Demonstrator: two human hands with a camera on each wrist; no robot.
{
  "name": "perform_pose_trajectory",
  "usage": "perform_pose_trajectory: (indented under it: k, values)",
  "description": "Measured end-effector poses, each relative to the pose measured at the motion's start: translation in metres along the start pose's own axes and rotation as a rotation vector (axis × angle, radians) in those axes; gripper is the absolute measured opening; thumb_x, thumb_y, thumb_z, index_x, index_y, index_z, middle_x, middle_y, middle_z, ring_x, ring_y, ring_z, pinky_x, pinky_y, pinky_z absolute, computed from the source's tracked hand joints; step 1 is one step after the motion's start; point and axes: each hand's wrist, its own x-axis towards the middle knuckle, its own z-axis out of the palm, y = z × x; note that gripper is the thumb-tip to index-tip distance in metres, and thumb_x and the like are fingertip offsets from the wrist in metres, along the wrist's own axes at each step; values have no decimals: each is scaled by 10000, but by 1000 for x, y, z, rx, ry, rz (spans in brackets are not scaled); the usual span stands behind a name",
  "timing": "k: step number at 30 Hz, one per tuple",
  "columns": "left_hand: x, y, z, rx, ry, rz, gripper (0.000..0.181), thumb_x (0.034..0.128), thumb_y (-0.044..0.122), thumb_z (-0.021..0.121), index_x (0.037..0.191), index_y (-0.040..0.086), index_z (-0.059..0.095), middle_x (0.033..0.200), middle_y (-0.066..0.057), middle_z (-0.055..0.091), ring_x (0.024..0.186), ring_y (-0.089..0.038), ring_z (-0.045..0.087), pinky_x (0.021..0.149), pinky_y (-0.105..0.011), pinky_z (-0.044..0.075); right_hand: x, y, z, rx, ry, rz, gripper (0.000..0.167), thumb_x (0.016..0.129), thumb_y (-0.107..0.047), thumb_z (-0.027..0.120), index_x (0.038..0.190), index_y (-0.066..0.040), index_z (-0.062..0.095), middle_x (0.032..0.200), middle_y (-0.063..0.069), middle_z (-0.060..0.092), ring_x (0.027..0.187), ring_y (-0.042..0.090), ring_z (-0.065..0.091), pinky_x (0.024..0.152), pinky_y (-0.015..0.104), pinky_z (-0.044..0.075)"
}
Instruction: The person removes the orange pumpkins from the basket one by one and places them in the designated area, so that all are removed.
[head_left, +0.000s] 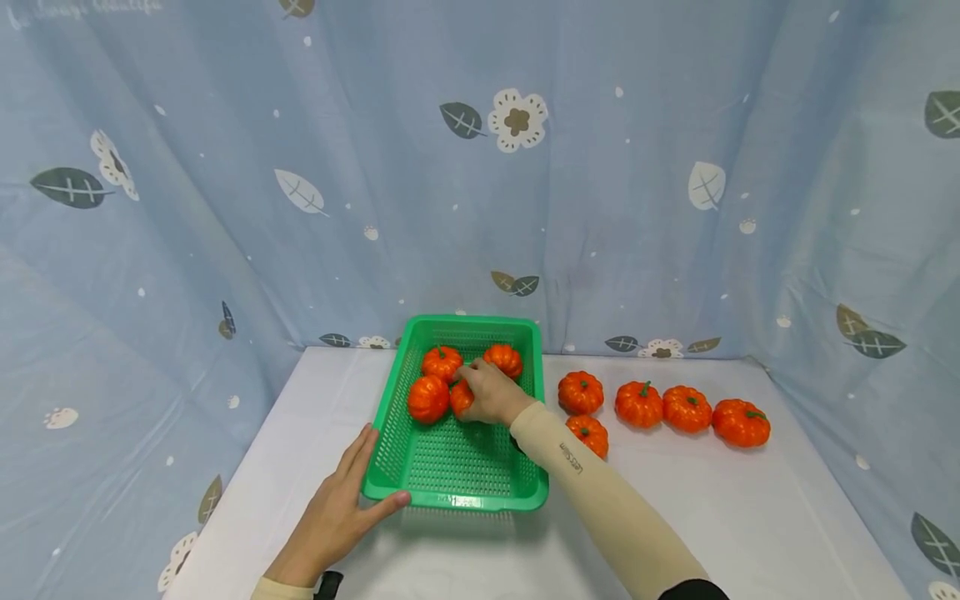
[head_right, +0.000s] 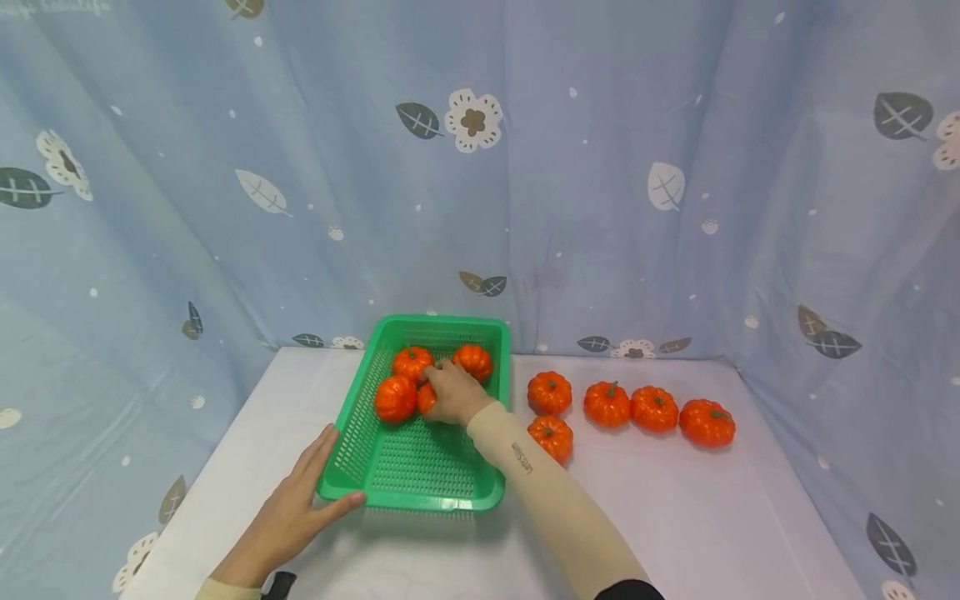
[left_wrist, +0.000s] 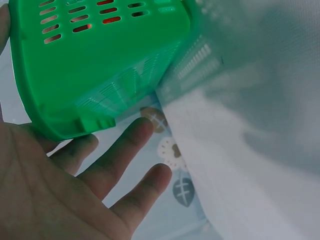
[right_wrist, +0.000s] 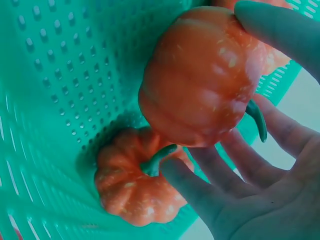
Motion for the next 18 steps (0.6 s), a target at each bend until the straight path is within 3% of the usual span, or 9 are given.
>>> perform_pose_trajectory:
  k: [10, 18]
  values:
    - [1, 0, -1, -8, -1, -11, 1011, 883, 595, 715, 1644, 205, 176, 1682, -59, 177, 1369, -454, 441, 1007, -655, 426, -11, -9, -18, 97, 23, 8, 805, 786, -342, 886, 1435, -13, 540, 1355, 127, 620, 1265, 314, 546, 1036, 385, 479]
    - [1, -2, 1, -11, -13, -15, 1020, 877, 618, 707, 1645, 217, 168, 1683, -61, 173, 1388, -450, 419, 1014, -660, 415, -37, -14, -41, 191, 96, -8, 757, 792, -342, 873, 1415, -36, 573, 1385, 102, 601, 1265, 277, 550, 1039, 403, 474]
